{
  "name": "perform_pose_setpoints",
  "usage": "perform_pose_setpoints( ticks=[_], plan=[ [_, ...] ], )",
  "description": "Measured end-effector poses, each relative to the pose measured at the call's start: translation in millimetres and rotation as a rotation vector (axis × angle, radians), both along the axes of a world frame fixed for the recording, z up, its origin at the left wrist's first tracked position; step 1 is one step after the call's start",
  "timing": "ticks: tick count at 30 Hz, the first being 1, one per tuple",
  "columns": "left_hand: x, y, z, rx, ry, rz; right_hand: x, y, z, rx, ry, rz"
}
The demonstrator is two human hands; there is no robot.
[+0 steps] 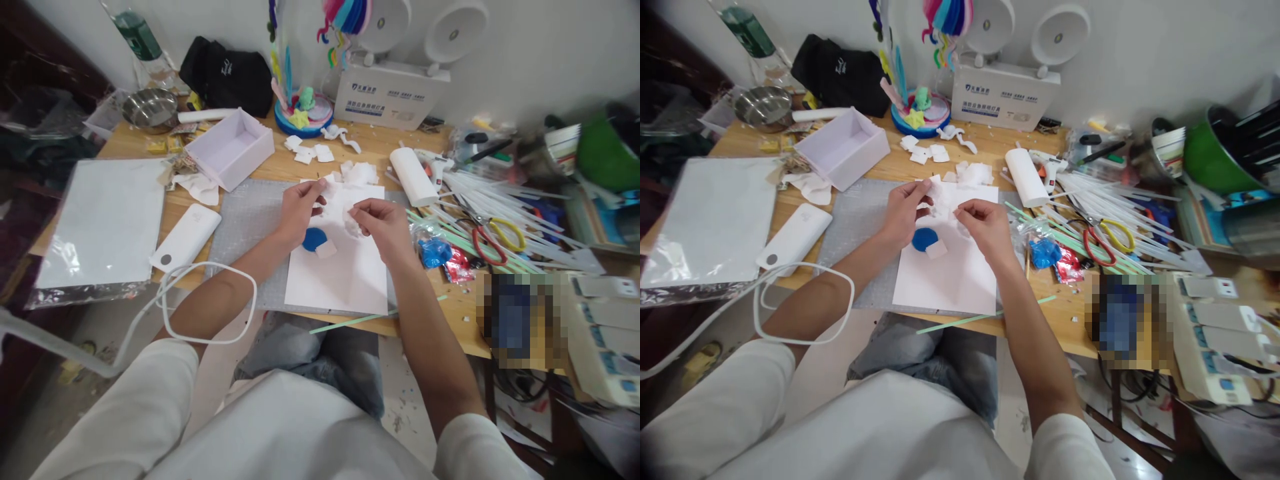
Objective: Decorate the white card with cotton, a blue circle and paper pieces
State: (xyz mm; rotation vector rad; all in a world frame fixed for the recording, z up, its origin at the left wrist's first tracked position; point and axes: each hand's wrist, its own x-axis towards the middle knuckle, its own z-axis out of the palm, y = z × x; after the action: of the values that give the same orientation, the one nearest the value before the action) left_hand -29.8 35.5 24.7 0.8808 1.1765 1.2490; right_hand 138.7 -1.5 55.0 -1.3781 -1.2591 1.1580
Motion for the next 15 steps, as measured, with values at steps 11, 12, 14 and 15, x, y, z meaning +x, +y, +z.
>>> perform_pose_setpoints(
  ticks=[11, 12, 14, 15],
  plan=[
    [-1, 0, -0.1, 0.022, -0.007, 0.016, 37, 122, -16.5, 0.122, -0.646, -0.094],
    [-2, 0, -0.6, 0.027, -0.011, 0.018, 38, 127, -21.0, 0.103, -0.704, -0.107],
    [-3, 1, -1.5, 0.037, -0.009, 0.017, 40, 130, -27.8, 0.097, -0.791, -0.147],
    [-3, 1, -1.9, 0.040, -0.005, 0.015, 40, 129, -29.7, 0.112, -0.813, -0.175]
  ],
)
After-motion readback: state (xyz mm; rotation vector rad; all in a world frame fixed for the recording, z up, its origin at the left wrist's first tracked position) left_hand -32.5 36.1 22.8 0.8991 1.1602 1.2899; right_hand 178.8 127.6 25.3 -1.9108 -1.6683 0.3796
